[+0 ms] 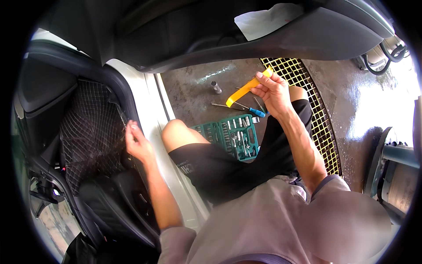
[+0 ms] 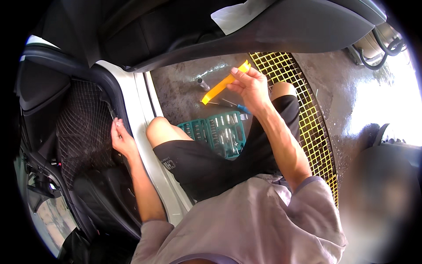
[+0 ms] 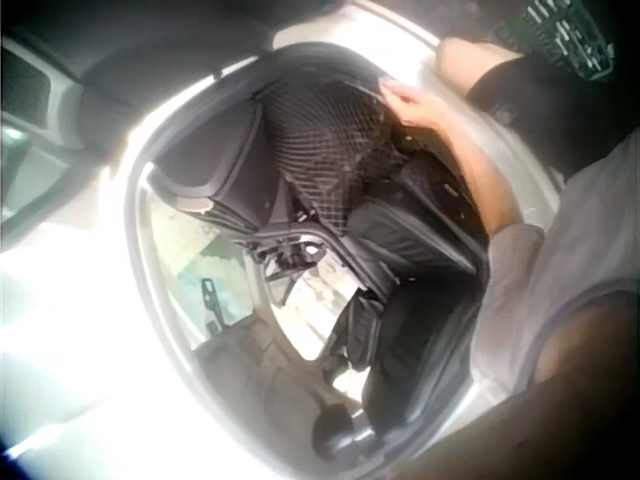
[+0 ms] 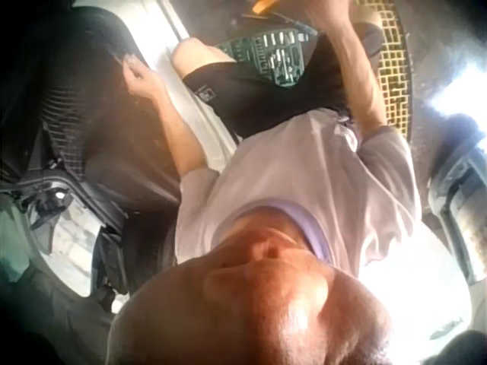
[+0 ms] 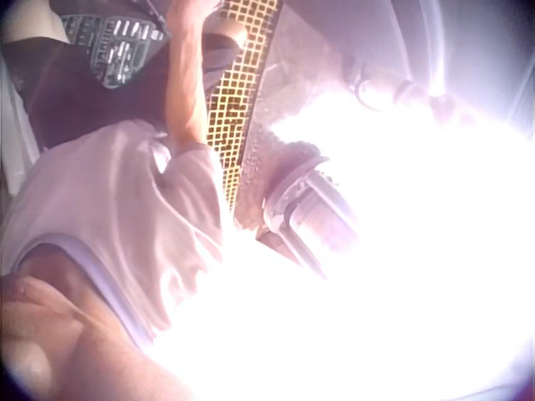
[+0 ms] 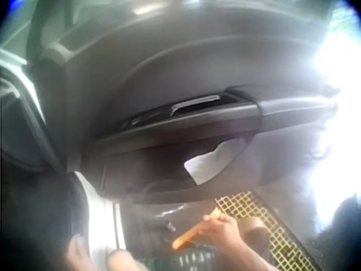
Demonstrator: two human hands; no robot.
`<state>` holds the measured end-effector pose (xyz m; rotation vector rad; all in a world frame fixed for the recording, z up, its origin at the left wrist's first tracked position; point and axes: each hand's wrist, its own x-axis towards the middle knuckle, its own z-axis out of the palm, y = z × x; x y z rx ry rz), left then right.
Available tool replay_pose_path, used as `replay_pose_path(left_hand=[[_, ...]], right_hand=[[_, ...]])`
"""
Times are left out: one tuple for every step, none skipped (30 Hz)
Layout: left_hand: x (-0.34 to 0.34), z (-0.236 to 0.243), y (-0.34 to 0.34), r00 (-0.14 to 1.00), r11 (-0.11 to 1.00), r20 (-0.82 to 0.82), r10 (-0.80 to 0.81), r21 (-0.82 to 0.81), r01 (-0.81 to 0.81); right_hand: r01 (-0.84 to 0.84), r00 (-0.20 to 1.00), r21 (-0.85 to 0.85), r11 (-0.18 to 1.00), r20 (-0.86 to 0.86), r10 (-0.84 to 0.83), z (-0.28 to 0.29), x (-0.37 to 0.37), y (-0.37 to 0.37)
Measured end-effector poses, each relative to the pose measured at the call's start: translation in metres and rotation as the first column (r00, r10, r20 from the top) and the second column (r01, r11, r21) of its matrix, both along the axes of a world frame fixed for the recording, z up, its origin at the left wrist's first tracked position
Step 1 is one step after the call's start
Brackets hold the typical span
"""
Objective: The person removes trim and screws from the interior panel of a car door using a yellow pry tool and a ratchet with a socket. They handle a socket set on the floor and manipulate the door handle and trim pieces by hand.
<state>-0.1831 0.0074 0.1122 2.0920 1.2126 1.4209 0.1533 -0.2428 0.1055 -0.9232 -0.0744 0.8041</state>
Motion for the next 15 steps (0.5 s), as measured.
replay_pose_path(left_hand=[[0.016, 0.005, -0.026, 0.989, 0.994, 0.128, -0.068, -0.077, 0.079], [0.033, 0.012, -0.054, 0.976, 0.965, 0.124, -0.179, -0.171, 0.199], [0.050, 0.023, -0.081, 0.950, 0.915, 0.129, -0.284, -0.261, 0.309], [0.068, 0.033, -0.104, 0.898, 0.828, 0.163, -0.408, -0.349, 0.439], [0.084, 0.040, -0.124, 0.831, 0.717, 0.209, -0.515, -0.426, 0.552], [0.100, 0.042, -0.143, 0.828, 0.670, 0.199, -0.525, -0.503, 0.546], [0.114, 0.043, -0.158, 0.820, 0.617, 0.195, -0.538, -0.572, 0.540], [0.122, 0.041, -0.168, 0.792, 0.581, 0.213, -0.572, -0.577, 0.574], [0.133, 0.037, -0.172, 0.753, 0.538, 0.243, -0.611, -0.571, 0.620], [0.138, 0.032, -0.172, 0.771, 0.513, 0.262, -0.580, -0.618, 0.596], [0.138, 0.027, -0.174, 0.781, 0.482, 0.287, -0.555, -0.655, 0.582], [0.139, 0.025, -0.175, 0.807, 0.513, 0.236, -0.541, -0.668, 0.539], [0.134, 0.017, -0.176, 0.827, 0.490, 0.221, -0.517, -0.716, 0.497], [0.132, 0.016, -0.176, 0.863, 0.468, 0.150, -0.482, -0.789, 0.398], [0.130, 0.008, -0.175, 0.884, 0.466, 0.140, -0.447, -0.806, 0.364]], right_hand=[[0.014, 1.000, 0.033, 0.999, -0.009, -0.014, 0.008, -0.004, -0.003], [0.026, 1.000, 0.065, 0.998, -0.014, -0.025, 0.015, -0.007, -0.006], [0.031, 0.999, 0.083, 0.996, -0.019, -0.030, 0.020, -0.010, -0.008], [0.034, 0.999, 0.103, 0.994, -0.024, -0.032, 0.025, -0.013, -0.011], [0.033, 0.999, 0.122, 0.992, -0.029, -0.030, 0.030, -0.018, -0.013], [0.045, 0.999, 0.133, 0.990, -0.010, -0.044, 0.036, -0.024, -0.015], [0.052, 0.999, 0.124, 0.991, 0.000, -0.052, 0.042, -0.030, -0.017], [0.073, 0.997, 0.075, 0.994, 0.006, -0.074, 0.048, -0.037, -0.020], [0.103, 0.994, 0.029, 0.994, 0.030, -0.104, 0.056, -0.042, -0.022], [0.086, 0.996, 0.034, 0.996, 0.028, -0.087, 0.054, -0.045, -0.027], [0.073, 0.997, 0.041, 0.997, 0.037, -0.074, 0.048, -0.048, -0.033], [0.073, 0.990, -0.075, 0.995, 0.123, -0.063, 0.044, -0.052, -0.041], [0.021, 0.985, -0.108, 0.994, 0.171, -0.002, 0.033, -0.055, -0.046], [-0.012, 0.985, -0.183, 0.983, 0.166, 0.043, 0.033, -0.058, -0.053], [-0.117, 0.938, -0.367, 0.923, 0.265, 0.224, 0.026, -0.055, -0.063]])
